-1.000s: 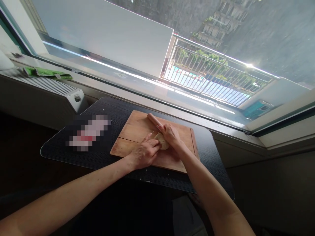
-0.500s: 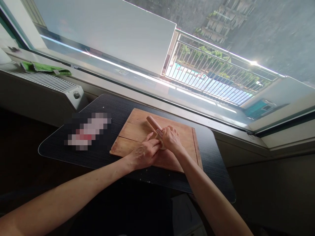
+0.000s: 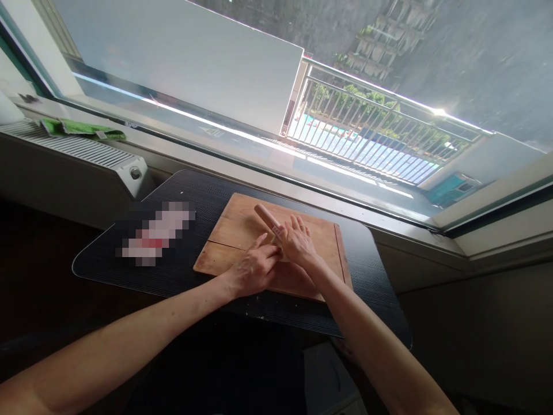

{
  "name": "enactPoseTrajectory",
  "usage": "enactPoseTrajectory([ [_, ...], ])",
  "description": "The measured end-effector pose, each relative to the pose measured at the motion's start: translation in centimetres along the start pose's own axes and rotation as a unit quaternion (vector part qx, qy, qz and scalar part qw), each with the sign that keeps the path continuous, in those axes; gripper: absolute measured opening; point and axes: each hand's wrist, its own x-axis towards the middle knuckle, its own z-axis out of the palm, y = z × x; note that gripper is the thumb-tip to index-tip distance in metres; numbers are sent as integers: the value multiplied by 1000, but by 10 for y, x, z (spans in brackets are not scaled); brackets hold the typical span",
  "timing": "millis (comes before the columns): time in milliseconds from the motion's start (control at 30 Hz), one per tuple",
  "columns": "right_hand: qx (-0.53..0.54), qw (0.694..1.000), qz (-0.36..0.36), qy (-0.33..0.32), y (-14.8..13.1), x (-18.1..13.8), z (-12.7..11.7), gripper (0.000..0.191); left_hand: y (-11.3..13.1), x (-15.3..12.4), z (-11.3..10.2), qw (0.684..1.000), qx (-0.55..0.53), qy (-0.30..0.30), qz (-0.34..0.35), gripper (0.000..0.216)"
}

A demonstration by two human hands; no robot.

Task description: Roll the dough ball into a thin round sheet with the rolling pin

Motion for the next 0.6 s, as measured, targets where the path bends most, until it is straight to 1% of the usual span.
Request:
enactPoseTrajectory([
  [100, 0, 999, -34, 6, 1, 0, 1, 50, 0, 0, 0, 1000, -7, 1, -1, 28],
  [133, -9, 999, -32, 7, 2, 2, 1, 49, 0, 0, 0, 1000, -2, -4, -2, 28],
  [200, -24, 1000, -5, 6, 5, 7, 1, 48, 1, 0, -1, 1000, 11, -15, -3, 28],
  [267, -18, 1000, 13, 2, 6, 9, 2, 50, 1, 0, -2, 1000, 15, -16, -2, 28],
  [367, 8, 1000, -23, -3, 4, 7, 3, 55, 1, 0, -2, 1000, 2, -6, 0, 29],
  [433, 11, 999, -31, -9, 3, 7, 2, 55, 0, 0, -3, 1000, -1, -8, 2, 30],
  [533, 1, 1000, 16, -13, 3, 11, -2, 53, 0, 0, -3, 1000, 7, -21, 2, 30],
  [600, 0, 1000, 29, -13, 2, 13, -3, 53, 1, 0, -2, 1000, 7, -18, 0, 33],
])
